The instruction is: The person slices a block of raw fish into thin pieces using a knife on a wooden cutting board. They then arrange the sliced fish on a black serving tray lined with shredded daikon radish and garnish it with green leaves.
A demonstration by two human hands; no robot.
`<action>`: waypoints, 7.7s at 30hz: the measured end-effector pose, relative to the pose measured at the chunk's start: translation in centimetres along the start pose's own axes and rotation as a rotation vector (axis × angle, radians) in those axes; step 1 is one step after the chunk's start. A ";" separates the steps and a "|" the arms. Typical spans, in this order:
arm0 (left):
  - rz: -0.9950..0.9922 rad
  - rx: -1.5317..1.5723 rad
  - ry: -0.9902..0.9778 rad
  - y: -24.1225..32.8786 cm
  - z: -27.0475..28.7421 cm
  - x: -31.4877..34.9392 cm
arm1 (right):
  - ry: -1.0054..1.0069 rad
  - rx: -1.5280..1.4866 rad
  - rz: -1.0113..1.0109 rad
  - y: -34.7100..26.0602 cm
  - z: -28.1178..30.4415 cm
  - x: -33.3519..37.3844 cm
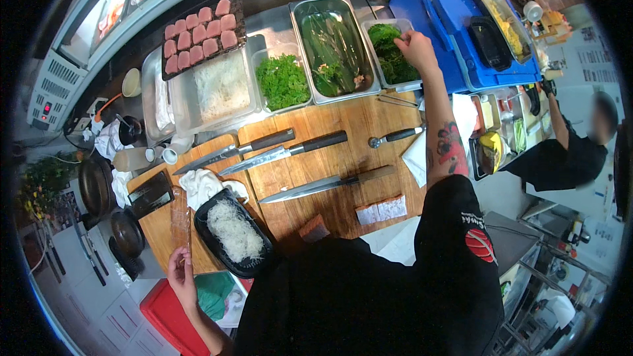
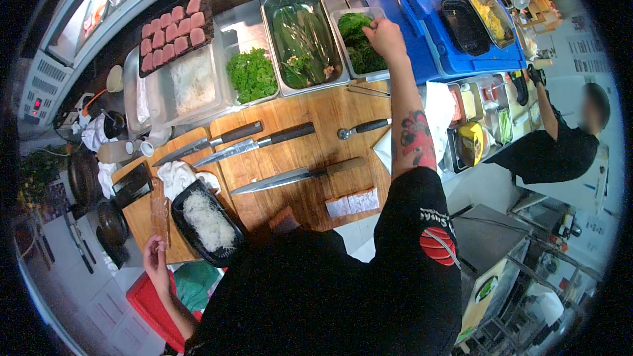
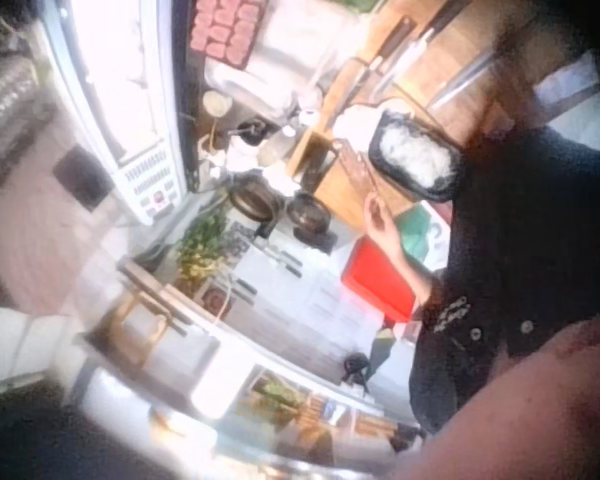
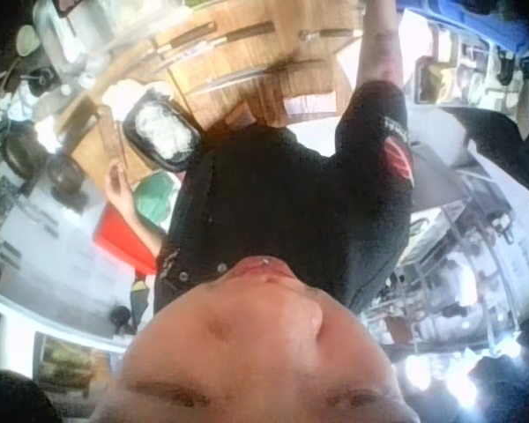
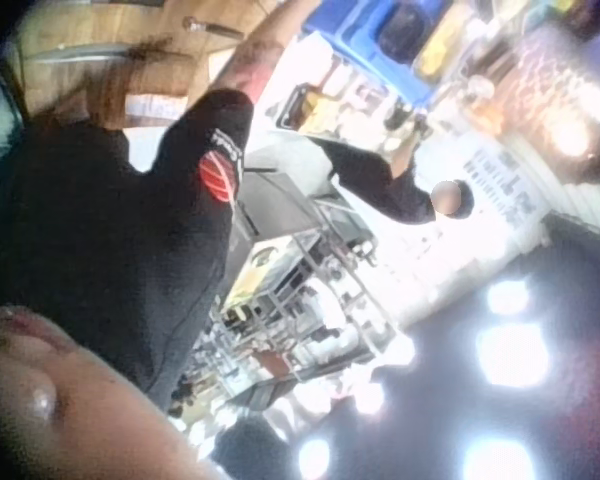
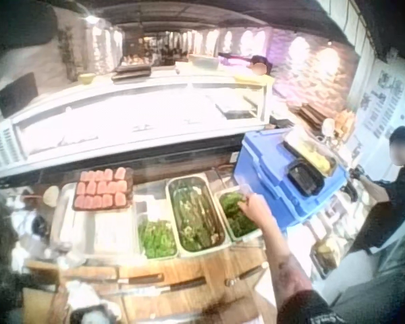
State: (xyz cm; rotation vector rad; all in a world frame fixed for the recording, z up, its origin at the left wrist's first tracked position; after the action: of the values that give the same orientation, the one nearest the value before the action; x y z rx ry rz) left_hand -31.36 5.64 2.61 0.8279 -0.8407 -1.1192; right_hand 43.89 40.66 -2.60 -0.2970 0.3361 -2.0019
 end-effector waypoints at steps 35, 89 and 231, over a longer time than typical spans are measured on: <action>-0.047 0.244 0.013 0.4 -3.1 7.7 | -0.201 -0.287 0.678 -16.2 -8.6 33.3; -0.296 -0.150 -0.069 -1.8 -4.1 1.4 | -0.329 0.062 0.695 -19.9 -11.6 32.8; -0.897 -0.386 -0.845 12.5 -49.8 11.4 | -0.278 -0.423 0.227 12.0 -3.4 42.0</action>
State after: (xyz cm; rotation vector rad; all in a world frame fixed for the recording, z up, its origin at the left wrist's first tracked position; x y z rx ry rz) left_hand 20.36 4.05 -6.85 0.3573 -0.8839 -2.4387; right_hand 34.50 -1.86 -7.49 -0.7605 0.5864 -1.6282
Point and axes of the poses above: each hand's wrist, its own x-axis away from the middle knuckle, its own z-axis out of the back of the hand, y = z × x, the point moved 9 cm from there along -x, towards the middle knuckle, and after that the axes turned 6 degrees about -z, right-handed, at the moved point
